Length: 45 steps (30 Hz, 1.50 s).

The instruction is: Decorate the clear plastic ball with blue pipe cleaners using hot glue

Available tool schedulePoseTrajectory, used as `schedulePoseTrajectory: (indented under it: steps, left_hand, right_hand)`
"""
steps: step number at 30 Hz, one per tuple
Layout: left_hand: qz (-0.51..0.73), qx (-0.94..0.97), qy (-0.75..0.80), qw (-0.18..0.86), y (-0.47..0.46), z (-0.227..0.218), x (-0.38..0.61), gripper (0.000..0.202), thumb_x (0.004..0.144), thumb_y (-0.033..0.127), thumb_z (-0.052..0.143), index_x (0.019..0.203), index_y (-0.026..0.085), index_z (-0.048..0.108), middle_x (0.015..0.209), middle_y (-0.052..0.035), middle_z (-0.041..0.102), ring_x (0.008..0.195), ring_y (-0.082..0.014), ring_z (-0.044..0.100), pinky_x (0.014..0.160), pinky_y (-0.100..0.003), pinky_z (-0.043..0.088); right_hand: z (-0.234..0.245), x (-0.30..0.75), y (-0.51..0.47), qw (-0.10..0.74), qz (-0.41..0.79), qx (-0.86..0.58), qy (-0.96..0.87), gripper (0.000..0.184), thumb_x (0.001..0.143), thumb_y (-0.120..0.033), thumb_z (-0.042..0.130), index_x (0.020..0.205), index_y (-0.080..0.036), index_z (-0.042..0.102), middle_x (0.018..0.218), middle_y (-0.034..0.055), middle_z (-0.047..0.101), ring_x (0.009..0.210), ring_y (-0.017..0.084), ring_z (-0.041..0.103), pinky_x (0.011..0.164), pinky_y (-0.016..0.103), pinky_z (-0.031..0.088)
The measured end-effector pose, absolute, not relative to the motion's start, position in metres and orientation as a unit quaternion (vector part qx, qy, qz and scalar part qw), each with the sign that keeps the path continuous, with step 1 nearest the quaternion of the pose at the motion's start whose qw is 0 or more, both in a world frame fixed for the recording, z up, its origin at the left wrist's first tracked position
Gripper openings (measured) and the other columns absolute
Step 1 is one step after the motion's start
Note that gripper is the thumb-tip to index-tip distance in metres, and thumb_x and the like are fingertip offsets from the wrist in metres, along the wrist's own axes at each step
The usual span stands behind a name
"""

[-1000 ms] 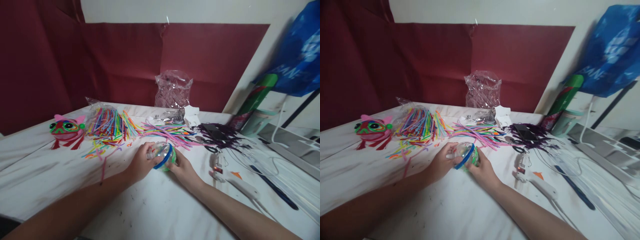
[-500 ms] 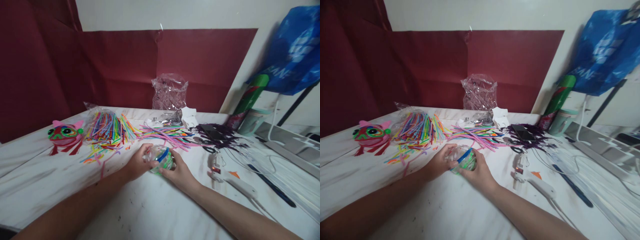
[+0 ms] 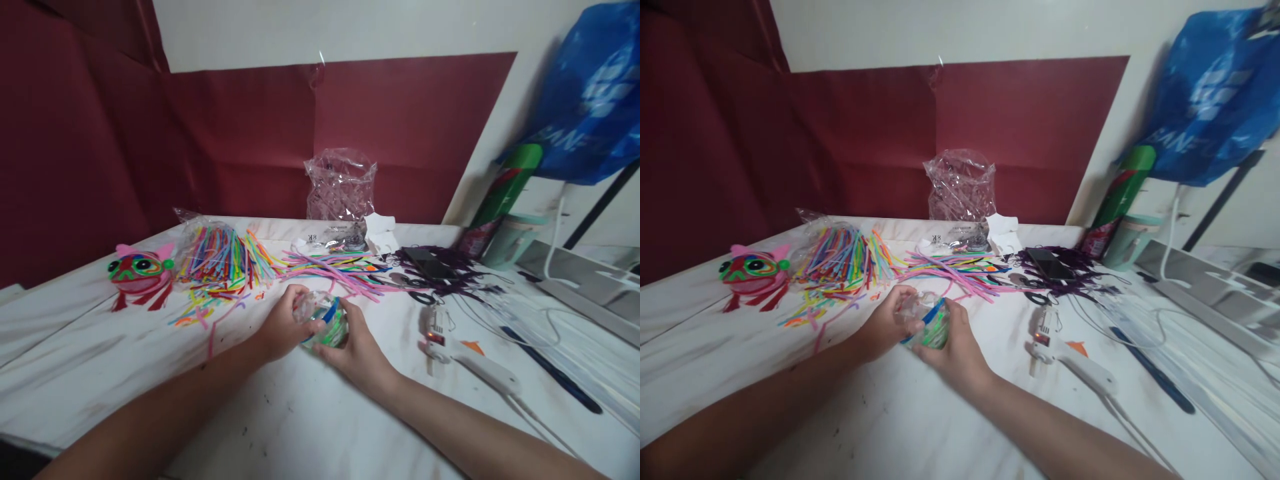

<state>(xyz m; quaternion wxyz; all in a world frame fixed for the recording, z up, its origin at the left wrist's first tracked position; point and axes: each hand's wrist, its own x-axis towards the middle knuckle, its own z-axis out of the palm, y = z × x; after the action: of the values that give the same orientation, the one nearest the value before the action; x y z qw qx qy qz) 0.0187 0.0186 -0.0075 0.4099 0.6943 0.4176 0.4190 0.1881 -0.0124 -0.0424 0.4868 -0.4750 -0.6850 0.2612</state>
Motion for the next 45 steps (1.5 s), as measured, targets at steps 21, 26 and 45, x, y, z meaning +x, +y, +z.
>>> schedulePoseTrajectory:
  steps: [21,26,45]
  left_hand:
    - [0.465,0.628,0.389,0.488,0.026,-0.005,0.009,0.048,0.06,0.037,0.075,0.098,0.017,0.055,0.107,-0.0095,0.061,0.106,-0.0262,0.056,0.082,-0.034,0.046]
    - [0.471,0.645,0.411,0.439,0.021,-0.008,0.013,0.053,0.057,0.035,0.077,0.099,0.019,0.049,0.106,-0.0091,0.058,0.104,-0.0269,0.056,0.075,-0.032,0.048]
    - [0.411,0.833,0.346,0.132,0.01,0.008,0.006,0.014,0.07,0.019,0.063,0.083,0.021,0.067,0.123,-0.0116,0.062,0.114,-0.0258,0.058,0.102,-0.04,0.043]
  right_hand:
    - [-0.035,0.199,0.0,0.518,0.63,-0.34,-0.468,0.044,0.066,-0.046,0.077,0.101,-0.022,0.062,0.101,0.0061,0.07,0.093,0.024,0.066,0.075,0.037,0.053]
    - [-0.034,0.197,-0.002,0.508,0.606,-0.351,-0.501,0.05,0.067,-0.045,0.077,0.107,-0.021,0.059,0.104,0.0067,0.068,0.093,0.024,0.065,0.074,0.034,0.053]
    - [-0.04,0.189,-0.004,0.536,0.41,-0.463,-0.574,0.059,0.058,-0.034,0.076,0.108,-0.019,0.051,0.105,0.0082,0.066,0.094,0.026,0.062,0.082,0.039,0.05]
